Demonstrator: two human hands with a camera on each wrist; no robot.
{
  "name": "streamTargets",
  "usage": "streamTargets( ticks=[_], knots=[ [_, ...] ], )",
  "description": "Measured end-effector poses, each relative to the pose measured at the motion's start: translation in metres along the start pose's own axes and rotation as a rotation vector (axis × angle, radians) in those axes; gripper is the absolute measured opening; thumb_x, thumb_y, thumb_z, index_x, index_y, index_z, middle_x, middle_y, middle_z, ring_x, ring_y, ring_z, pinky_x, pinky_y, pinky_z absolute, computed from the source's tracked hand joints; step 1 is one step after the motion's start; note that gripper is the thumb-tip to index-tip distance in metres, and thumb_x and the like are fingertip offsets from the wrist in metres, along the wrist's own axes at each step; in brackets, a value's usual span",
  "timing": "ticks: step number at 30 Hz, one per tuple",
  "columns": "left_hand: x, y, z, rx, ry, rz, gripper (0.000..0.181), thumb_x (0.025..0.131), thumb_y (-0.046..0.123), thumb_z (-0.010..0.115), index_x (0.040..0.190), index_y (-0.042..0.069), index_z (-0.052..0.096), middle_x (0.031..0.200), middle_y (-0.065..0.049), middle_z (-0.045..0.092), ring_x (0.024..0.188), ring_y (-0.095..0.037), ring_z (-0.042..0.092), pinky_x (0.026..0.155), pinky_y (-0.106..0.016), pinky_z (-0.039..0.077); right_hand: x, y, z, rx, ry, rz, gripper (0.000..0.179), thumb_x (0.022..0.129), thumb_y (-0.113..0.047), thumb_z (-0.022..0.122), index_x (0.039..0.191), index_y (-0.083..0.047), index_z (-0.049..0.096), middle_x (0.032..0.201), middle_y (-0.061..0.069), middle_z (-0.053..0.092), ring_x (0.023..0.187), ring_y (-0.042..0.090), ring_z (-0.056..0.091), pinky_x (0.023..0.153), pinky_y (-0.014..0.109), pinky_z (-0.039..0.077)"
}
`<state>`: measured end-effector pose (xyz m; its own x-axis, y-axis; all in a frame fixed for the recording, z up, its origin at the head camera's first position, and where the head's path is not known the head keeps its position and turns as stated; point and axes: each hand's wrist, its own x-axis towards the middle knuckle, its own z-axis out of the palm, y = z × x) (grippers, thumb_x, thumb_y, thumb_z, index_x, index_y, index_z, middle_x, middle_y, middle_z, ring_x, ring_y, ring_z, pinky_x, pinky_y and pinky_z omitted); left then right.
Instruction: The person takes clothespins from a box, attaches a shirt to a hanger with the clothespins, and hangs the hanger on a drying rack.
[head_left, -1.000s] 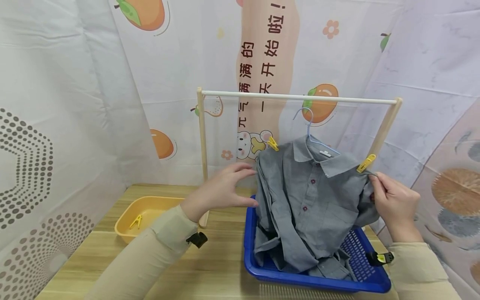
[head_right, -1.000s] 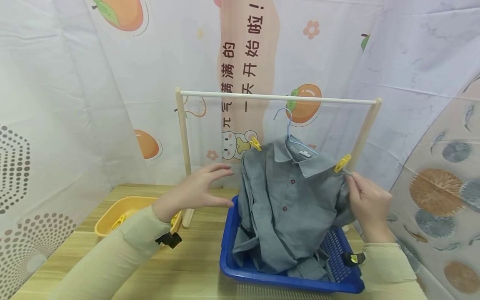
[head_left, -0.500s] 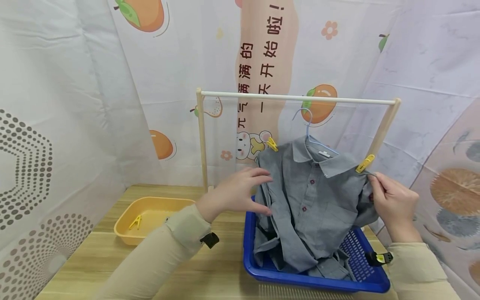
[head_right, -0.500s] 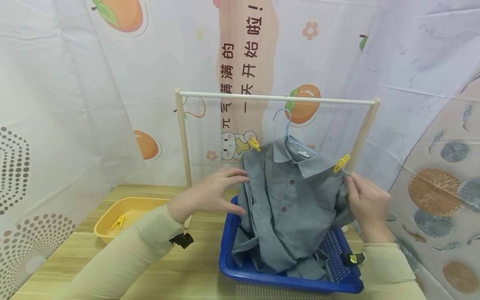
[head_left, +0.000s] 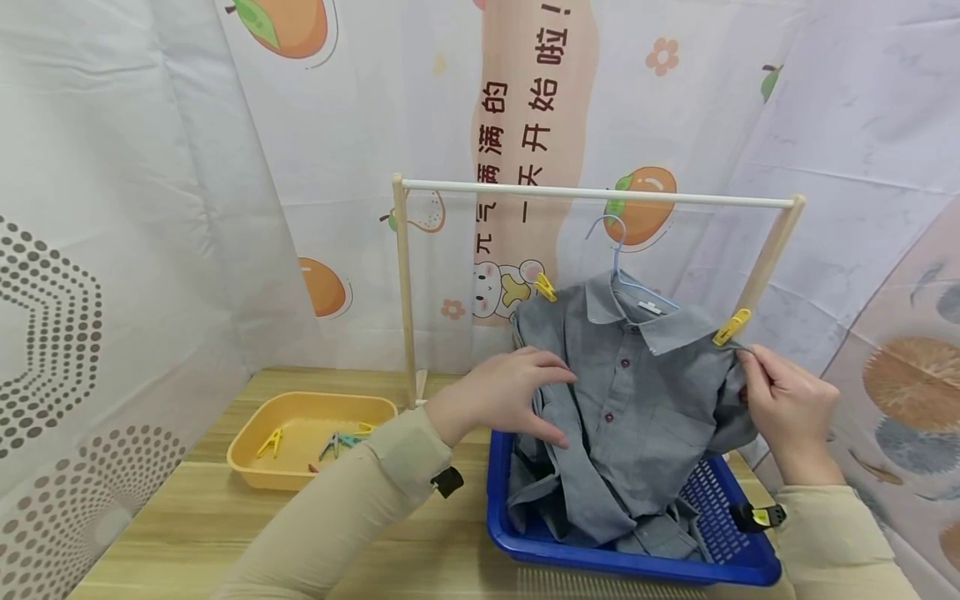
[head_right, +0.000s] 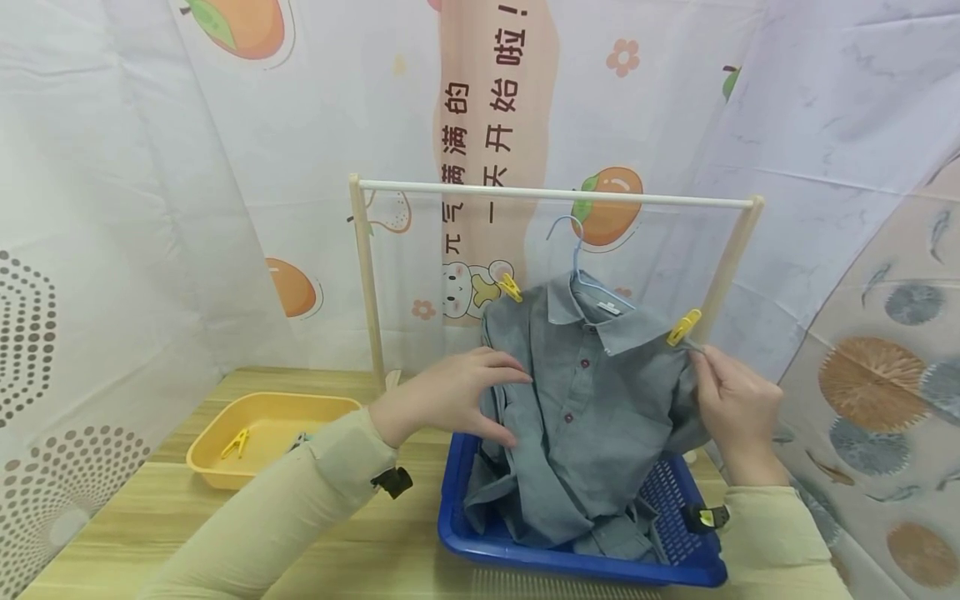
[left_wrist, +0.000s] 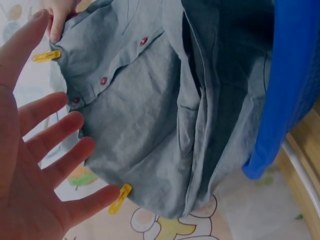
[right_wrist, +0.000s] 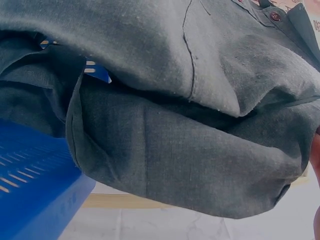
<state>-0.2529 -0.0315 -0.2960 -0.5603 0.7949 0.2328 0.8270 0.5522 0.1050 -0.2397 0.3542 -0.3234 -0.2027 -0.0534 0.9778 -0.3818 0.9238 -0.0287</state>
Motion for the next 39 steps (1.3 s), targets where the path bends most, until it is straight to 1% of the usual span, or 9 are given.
streamTargets(
  ticks=[5,12,15,19,23,26,32,35,39],
  knots=[
    [0.009,0.005,0.007,0.011,-0.047,0.022,0.08,0.08,0.071,0.074,0.145,0.026,0.059,0.147,0.008,0.05,0.134,-0.016,0.044,0.099,-0.035,0.048,-0.001,0.001,0.0,0.001,0.004,0.001,0.022,0.093,-0.015,0.068,0.073,-0.005,0.069,0.052,0.004,0.058,0.048,0.009,0.045,0.042,0.018,0.025],
    [0.02,0.007,0.018,0.039,-0.046,0.064,0.08,0.079,0.071,0.074,0.143,0.025,0.062,0.144,0.007,0.052,0.131,-0.017,0.047,0.1,-0.036,0.048,-0.001,0.004,-0.001,0.0,0.002,0.006,0.017,0.091,-0.012,0.07,0.075,-0.005,0.071,0.054,0.005,0.059,0.048,0.009,0.046,0.042,0.017,0.027],
    [0.025,0.009,0.021,0.044,-0.058,0.071,0.079,0.079,0.07,0.075,0.142,0.025,0.062,0.143,0.008,0.052,0.129,-0.015,0.047,0.1,-0.034,0.048,-0.002,0.006,-0.002,-0.006,-0.002,0.006,0.018,0.092,-0.014,0.069,0.077,-0.005,0.072,0.055,0.006,0.061,0.048,0.013,0.048,0.043,0.018,0.028],
    [0.031,0.011,0.025,0.024,-0.119,0.091,0.078,0.079,0.068,0.077,0.142,0.026,0.062,0.144,0.01,0.051,0.129,-0.012,0.046,0.101,-0.031,0.046,-0.001,0.007,-0.003,-0.011,-0.007,0.008,0.017,0.093,-0.014,0.069,0.081,-0.004,0.074,0.057,0.008,0.063,0.049,0.018,0.05,0.044,0.019,0.029],
    [0.037,0.015,0.029,-0.013,-0.201,0.105,0.075,0.079,0.065,0.078,0.142,0.026,0.062,0.145,0.01,0.05,0.134,-0.011,0.044,0.104,-0.028,0.044,0.0,0.007,-0.004,-0.014,-0.012,0.018,0.017,0.092,-0.013,0.069,0.078,-0.004,0.072,0.056,0.007,0.061,0.048,0.014,0.047,0.043,0.019,0.028],
    [0.041,0.018,0.031,-0.017,-0.246,0.105,0.073,0.08,0.062,0.08,0.141,0.026,0.062,0.145,0.009,0.05,0.135,-0.011,0.044,0.105,-0.028,0.043,0.001,0.008,-0.004,-0.021,-0.012,0.025,0.018,0.092,-0.011,0.069,0.076,-0.004,0.07,0.055,0.007,0.059,0.048,0.014,0.044,0.043,0.02,0.026],
    [0.048,0.022,0.037,-0.001,-0.297,0.066,0.071,0.079,0.062,0.081,0.139,0.028,0.064,0.145,0.009,0.051,0.132,-0.011,0.046,0.105,-0.027,0.042,0.004,0.01,-0.005,-0.042,0.004,0.017,0.023,0.095,-0.014,0.066,0.076,-0.002,0.068,0.058,0.012,0.059,0.049,0.023,0.046,0.043,0.024,0.024],
    [0.051,0.023,0.041,-0.001,-0.313,0.064,0.069,0.078,0.061,0.082,0.137,0.03,0.066,0.141,0.01,0.053,0.127,-0.01,0.048,0.102,-0.024,0.043,0.008,0.01,-0.006,-0.055,0.005,0.014,0.027,0.096,-0.014,0.064,0.072,-0.003,0.063,0.057,0.011,0.056,0.049,0.023,0.045,0.043,0.026,0.023],
    [0.057,0.025,0.046,0.003,-0.336,0.062,0.068,0.077,0.061,0.083,0.137,0.033,0.066,0.139,0.012,0.052,0.126,-0.008,0.047,0.099,-0.023,0.043,0.012,0.01,-0.009,-0.073,-0.006,0.015,0.028,0.096,-0.013,0.063,0.069,-0.005,0.058,0.056,0.01,0.053,0.048,0.022,0.043,0.042,0.028,0.02]
  ],
)
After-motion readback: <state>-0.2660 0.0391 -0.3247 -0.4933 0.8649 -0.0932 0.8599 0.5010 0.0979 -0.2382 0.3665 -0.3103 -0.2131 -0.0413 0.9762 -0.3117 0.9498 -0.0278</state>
